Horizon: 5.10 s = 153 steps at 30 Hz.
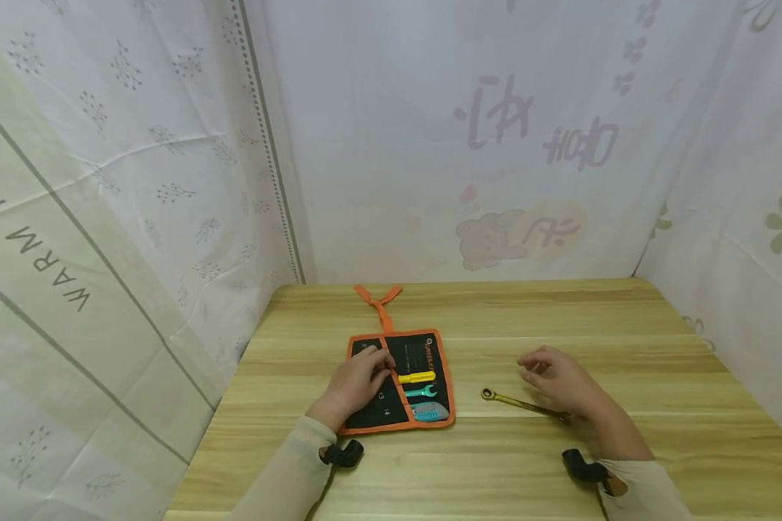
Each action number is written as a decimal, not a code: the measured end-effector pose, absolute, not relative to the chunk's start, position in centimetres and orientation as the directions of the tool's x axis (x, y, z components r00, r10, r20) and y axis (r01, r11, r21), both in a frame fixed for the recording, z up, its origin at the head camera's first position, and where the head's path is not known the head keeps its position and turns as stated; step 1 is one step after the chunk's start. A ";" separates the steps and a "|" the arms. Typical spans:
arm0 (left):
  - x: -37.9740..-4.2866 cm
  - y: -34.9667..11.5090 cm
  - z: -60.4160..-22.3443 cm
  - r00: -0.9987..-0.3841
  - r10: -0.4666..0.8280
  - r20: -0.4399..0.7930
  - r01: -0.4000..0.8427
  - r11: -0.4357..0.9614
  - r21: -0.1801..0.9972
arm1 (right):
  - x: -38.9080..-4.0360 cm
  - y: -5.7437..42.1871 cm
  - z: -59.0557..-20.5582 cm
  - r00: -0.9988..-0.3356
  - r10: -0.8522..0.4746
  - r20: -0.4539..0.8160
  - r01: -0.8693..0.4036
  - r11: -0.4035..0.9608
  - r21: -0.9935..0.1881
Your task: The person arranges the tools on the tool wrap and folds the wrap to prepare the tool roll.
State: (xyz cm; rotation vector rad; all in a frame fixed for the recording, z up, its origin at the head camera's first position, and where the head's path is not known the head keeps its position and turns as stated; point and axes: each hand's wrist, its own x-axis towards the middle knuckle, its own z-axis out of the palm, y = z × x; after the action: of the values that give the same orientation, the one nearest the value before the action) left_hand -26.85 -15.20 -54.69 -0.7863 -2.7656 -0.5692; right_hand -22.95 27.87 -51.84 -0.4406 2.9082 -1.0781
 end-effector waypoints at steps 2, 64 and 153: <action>-26.8 -15.2 -54.7 -0.834 0.460 0.304 0.543 0.781 0.308 | -22.8 28.5 -51.7 -0.961 -0.261 0.091 -0.257 0.727 -0.637; -26.8 -15.1 -54.5 -0.832 0.466 0.302 0.543 0.795 0.270 | -18.2 36.2 -53.0 -0.964 -0.261 -0.055 -0.149 0.698 -0.701; -26.8 -15.1 -54.7 -0.831 0.456 0.319 0.546 0.776 0.315 | -27.8 20.1 -48.9 -0.870 -0.475 0.132 -0.452 0.663 -0.597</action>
State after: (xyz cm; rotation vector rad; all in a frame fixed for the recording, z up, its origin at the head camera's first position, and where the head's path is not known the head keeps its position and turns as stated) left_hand -26.76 -15.06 -54.73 -0.7856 -2.7446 -0.5894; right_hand -27.76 20.14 -48.92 -0.7902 2.8326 -1.0018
